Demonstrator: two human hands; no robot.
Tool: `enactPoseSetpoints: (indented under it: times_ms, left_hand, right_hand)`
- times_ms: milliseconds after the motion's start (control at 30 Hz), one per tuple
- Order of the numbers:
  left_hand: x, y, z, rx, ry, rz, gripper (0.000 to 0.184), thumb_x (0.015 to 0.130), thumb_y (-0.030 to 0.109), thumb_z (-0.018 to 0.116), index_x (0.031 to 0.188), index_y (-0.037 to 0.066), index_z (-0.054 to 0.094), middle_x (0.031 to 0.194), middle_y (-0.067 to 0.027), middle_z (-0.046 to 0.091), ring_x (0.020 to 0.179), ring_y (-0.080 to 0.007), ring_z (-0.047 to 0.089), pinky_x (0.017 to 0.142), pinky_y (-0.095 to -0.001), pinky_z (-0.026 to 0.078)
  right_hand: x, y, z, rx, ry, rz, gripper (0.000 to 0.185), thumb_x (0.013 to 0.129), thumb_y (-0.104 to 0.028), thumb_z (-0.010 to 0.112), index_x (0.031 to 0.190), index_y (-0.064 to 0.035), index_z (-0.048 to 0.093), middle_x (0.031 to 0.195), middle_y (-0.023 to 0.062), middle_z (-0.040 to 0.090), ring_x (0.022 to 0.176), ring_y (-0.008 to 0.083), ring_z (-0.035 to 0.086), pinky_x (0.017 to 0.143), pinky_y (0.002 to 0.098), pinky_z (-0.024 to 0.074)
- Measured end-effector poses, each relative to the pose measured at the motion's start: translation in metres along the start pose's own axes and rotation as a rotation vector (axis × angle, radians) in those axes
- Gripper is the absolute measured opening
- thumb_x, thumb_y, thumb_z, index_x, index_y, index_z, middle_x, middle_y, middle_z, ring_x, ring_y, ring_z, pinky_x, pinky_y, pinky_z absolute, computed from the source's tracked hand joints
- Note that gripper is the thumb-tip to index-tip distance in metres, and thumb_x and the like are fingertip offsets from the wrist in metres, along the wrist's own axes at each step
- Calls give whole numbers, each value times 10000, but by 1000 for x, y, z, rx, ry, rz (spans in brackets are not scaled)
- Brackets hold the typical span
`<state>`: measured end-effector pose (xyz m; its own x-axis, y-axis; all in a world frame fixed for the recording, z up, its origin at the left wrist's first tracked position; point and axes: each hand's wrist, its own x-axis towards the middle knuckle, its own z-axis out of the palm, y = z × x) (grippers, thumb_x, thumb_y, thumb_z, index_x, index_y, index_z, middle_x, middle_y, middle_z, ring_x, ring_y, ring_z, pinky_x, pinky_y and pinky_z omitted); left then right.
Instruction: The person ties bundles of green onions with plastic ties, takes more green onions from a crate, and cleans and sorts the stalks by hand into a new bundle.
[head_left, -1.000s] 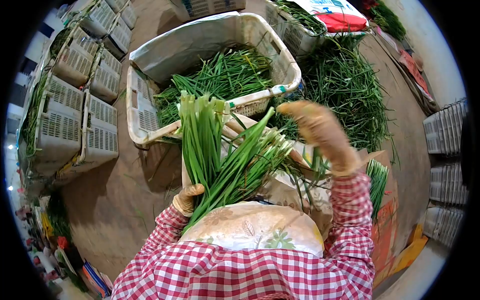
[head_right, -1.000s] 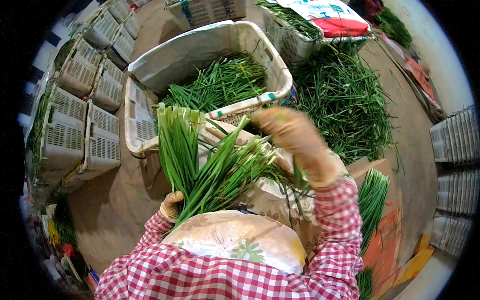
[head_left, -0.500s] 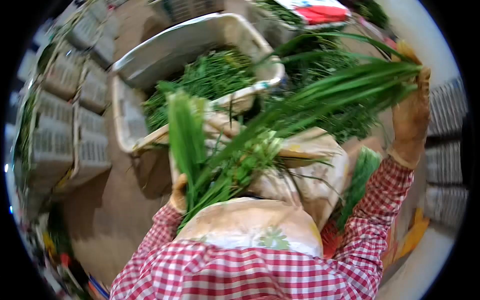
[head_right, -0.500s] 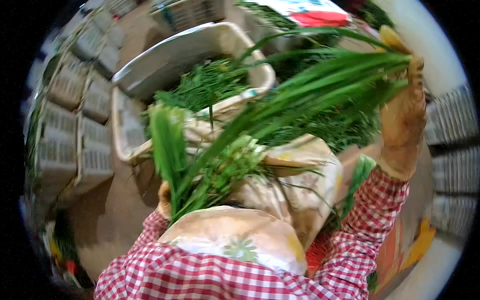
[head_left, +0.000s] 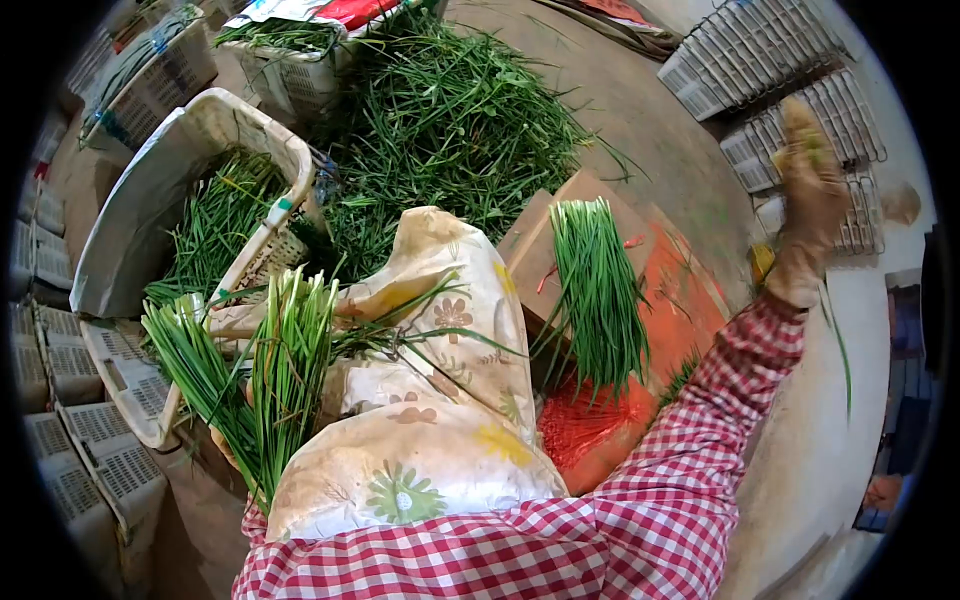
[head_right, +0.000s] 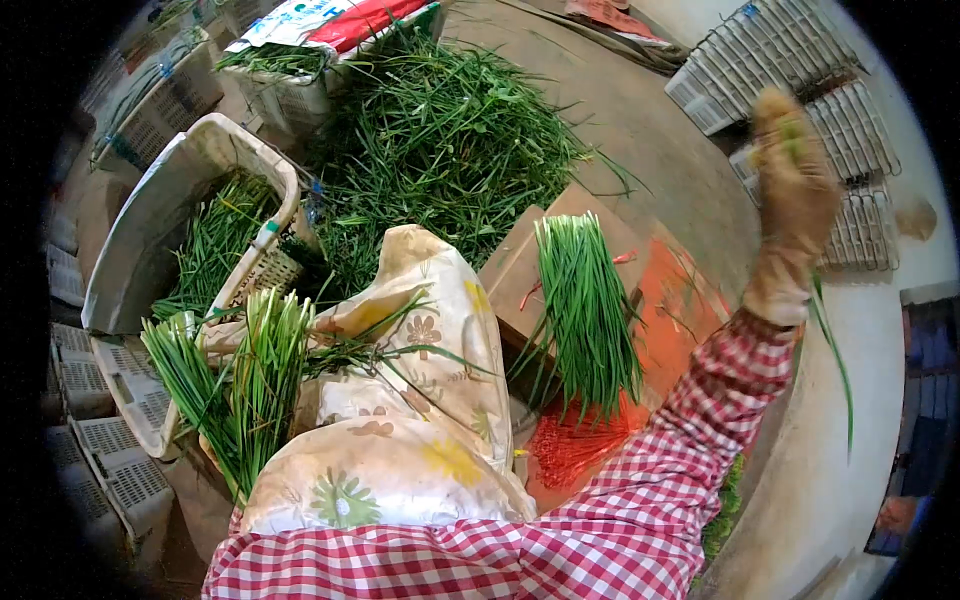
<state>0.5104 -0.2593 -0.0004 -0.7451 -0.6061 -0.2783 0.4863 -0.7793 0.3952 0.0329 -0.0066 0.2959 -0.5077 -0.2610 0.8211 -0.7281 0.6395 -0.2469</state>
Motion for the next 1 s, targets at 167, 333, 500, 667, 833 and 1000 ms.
enactPoseSetpoints:
  times_ms: [167, 333, 500, 667, 833, 1000]
  left_hand:
    - [-12, -2, 10, -43, 25, 37, 676, 782, 382, 686, 1328, 83, 420, 1346, -163, 446, 1227, -289, 441, 1024, -450, 397]
    - [-35, -7, 35, -184, -22, 97, 674, 780, 387, 689, 1323, 84, 426, 1346, -164, 445, 1231, -290, 435, 1023, -455, 398]
    - [-47, -16, 40, -66, 56, 233, 665, 791, 512, 632, 1293, 110, 462, 1295, -147, 465, 1209, -310, 444, 992, -498, 413]
    - [-52, -23, 56, -93, 30, 252, 650, 800, 511, 618, 1288, 108, 470, 1318, -158, 450, 1224, -309, 437, 1005, -501, 404]
    - [-54, -15, 47, -74, 140, 223, 755, 741, 416, 689, 1355, 86, 398, 1381, -175, 398, 1251, -305, 418, 1049, -473, 363]
    - [-63, -12, 31, -40, 97, 229, 761, 733, 356, 685, 1368, 78, 373, 1385, -187, 389, 1262, -310, 406, 1056, -464, 356]
  right_hand:
    - [-85, 80, 89, -580, -605, 212, 421, 849, -463, 564, 1039, -96, 644, 1065, 171, 620, 1020, 354, 565, 821, 401, 473]
    - [-201, 197, 196, 38, -686, 537, 627, 904, -488, 472, 1257, 30, 480, 1282, 207, 502, 1182, 321, 485, 977, 389, 391]
    - [-265, 200, 191, -250, -729, 362, 980, 781, -653, 536, 1421, 11, 205, 1454, 205, 268, 1339, 348, 263, 1077, 424, 249]
    - [-324, 185, 128, -349, -894, 353, 1225, 635, -729, 630, 1463, -79, 3, 1492, 218, 109, 1369, 365, 169, 1096, 521, 183]
    - [-311, 124, 116, -607, -1036, 500, 1307, 539, -685, 733, 1468, -220, -60, 1475, 257, 110, 1300, 432, 295, 991, 536, 360]
    - [-319, 185, 120, -297, -990, 506, 1195, 628, -187, 817, 1473, -201, -27, 1466, 241, 187, 1284, 405, 337, 1009, 441, 381]
